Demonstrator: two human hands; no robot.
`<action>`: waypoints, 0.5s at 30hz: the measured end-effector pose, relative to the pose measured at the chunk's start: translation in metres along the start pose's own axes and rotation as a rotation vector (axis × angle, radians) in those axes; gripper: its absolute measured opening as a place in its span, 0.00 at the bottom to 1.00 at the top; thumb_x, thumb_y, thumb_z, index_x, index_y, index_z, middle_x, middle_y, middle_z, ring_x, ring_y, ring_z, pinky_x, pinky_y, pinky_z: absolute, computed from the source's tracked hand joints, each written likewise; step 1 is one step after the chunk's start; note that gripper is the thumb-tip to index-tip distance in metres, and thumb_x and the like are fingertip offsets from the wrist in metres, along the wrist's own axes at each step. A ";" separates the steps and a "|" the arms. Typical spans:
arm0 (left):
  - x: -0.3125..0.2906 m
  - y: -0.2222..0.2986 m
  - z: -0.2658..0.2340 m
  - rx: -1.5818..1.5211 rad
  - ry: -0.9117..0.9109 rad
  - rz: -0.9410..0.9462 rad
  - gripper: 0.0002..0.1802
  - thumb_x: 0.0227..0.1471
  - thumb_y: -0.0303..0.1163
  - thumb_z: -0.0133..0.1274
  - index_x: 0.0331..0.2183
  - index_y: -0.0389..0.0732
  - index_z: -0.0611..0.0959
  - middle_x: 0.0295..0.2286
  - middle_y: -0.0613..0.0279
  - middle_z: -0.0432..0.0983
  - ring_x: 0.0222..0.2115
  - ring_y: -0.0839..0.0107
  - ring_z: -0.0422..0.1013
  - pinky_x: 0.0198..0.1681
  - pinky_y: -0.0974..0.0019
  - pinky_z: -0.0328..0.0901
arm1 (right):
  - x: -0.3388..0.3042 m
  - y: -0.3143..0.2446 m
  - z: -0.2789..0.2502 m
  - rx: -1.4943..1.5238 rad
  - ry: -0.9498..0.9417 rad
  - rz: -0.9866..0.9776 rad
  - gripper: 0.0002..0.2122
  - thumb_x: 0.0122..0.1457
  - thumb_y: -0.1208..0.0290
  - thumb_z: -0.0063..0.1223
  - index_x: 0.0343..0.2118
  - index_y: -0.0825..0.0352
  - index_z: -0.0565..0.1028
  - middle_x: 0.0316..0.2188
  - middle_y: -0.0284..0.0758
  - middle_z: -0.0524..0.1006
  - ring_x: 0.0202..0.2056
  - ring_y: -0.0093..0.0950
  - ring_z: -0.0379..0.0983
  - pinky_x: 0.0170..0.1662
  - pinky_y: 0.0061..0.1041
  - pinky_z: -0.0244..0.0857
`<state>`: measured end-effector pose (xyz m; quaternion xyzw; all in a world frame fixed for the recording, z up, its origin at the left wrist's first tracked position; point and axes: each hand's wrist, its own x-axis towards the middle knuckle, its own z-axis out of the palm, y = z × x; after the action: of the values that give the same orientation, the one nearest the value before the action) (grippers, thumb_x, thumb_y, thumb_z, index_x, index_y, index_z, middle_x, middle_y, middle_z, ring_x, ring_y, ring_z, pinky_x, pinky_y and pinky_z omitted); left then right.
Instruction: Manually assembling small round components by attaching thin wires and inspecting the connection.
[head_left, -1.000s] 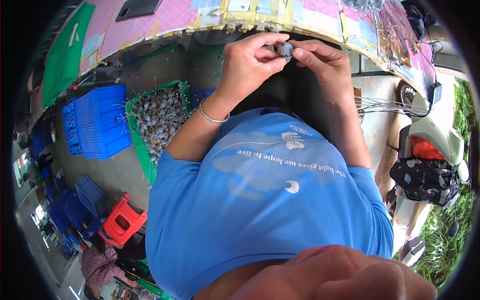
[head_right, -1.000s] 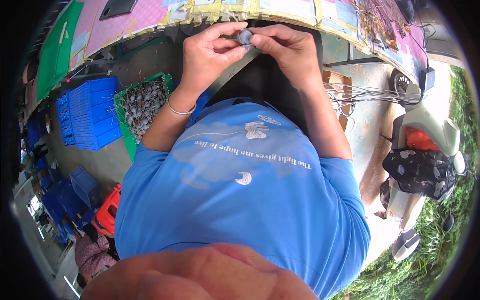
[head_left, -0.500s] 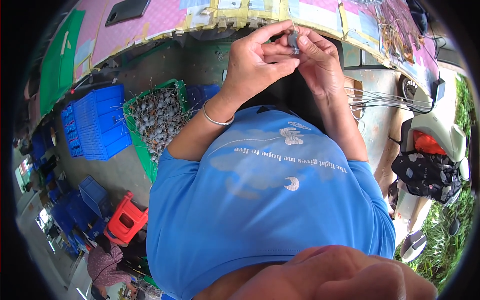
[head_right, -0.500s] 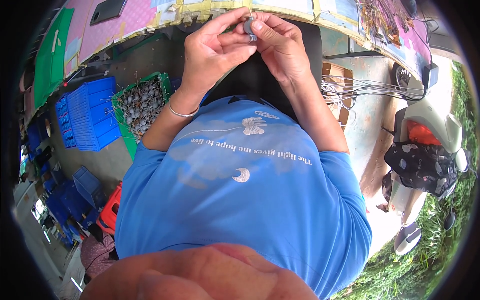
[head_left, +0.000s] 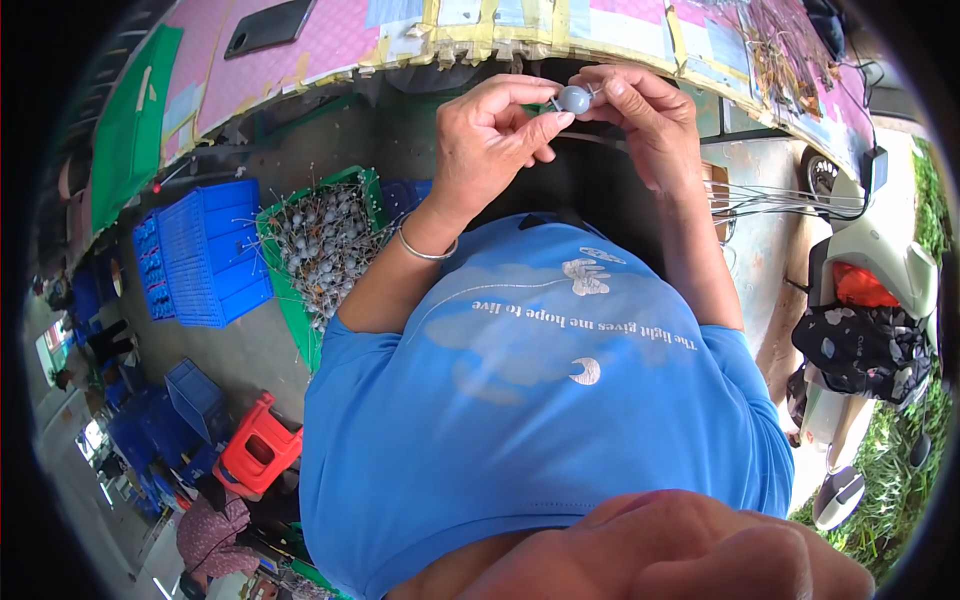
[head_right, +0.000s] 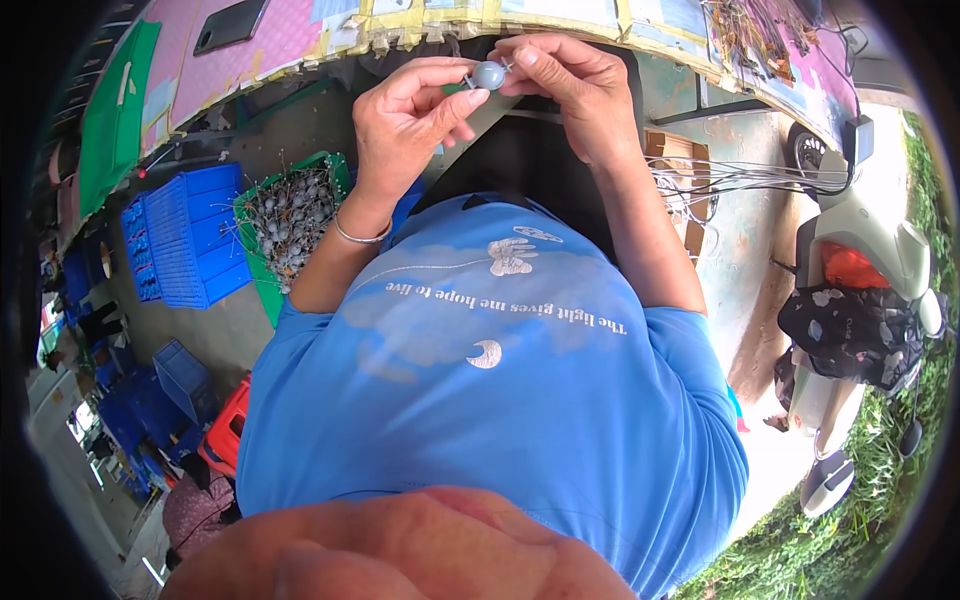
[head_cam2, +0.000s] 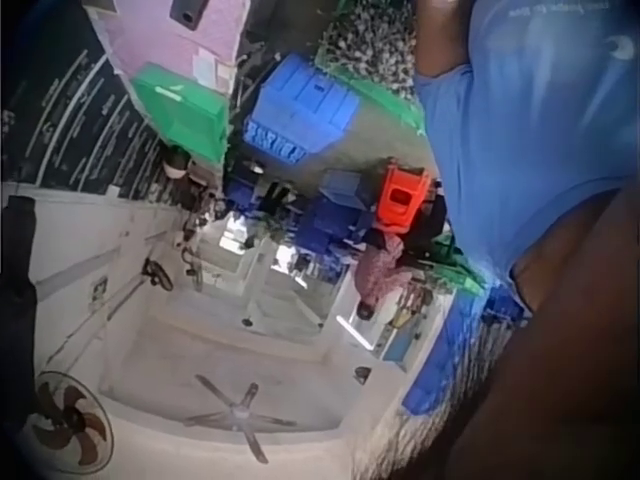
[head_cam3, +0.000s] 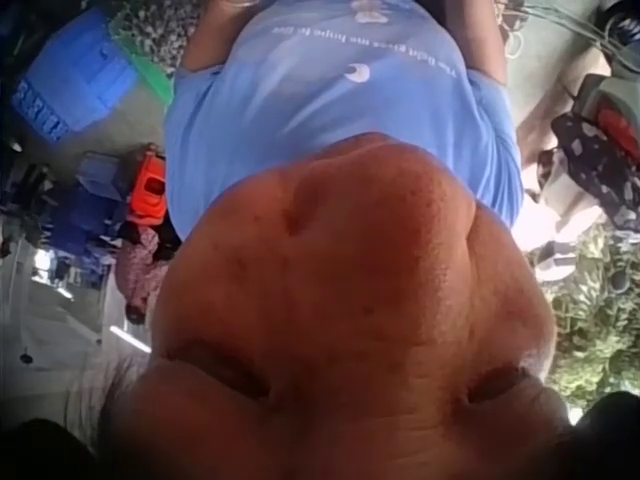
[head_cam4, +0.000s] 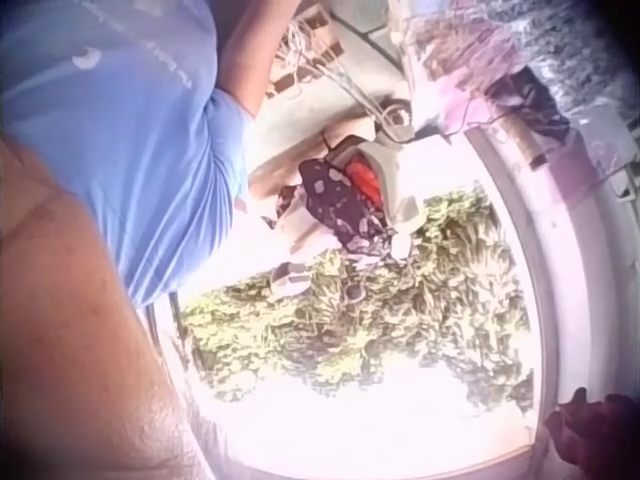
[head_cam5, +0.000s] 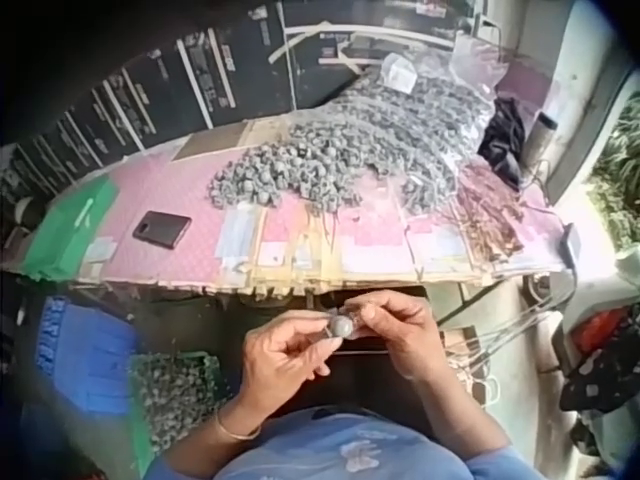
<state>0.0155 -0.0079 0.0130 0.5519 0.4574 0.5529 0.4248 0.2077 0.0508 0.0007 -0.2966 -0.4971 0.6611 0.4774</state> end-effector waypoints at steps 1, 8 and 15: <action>-0.001 0.002 -0.003 0.003 0.004 0.003 0.10 0.47 0.24 0.64 0.34 0.32 0.82 0.34 0.57 0.80 0.25 0.75 0.78 0.24 0.76 0.72 | -0.002 -0.001 0.000 -0.038 -0.064 0.005 0.09 0.61 0.75 0.53 0.42 0.72 0.78 0.39 0.41 0.80 0.38 0.28 0.78 0.44 0.29 0.75; -0.012 0.011 -0.008 -0.007 -0.068 0.074 0.10 0.49 0.24 0.62 0.35 0.31 0.81 0.35 0.57 0.79 0.26 0.74 0.79 0.22 0.76 0.72 | -0.005 -0.012 0.004 -0.181 -0.286 -0.055 0.08 0.56 0.79 0.58 0.39 0.72 0.79 0.37 0.37 0.78 0.40 0.26 0.75 0.47 0.24 0.68; -0.037 0.015 -0.028 0.037 -0.089 -0.070 0.10 0.52 0.23 0.59 0.38 0.31 0.80 0.34 0.57 0.80 0.29 0.72 0.79 0.25 0.74 0.73 | 0.008 0.020 0.010 0.092 -0.432 0.231 0.08 0.56 0.79 0.58 0.39 0.73 0.78 0.36 0.38 0.79 0.38 0.28 0.77 0.45 0.26 0.72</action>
<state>-0.0108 -0.0484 0.0199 0.5674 0.4670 0.5042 0.4535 0.1894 0.0530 -0.0145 -0.1814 -0.5197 0.7812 0.2945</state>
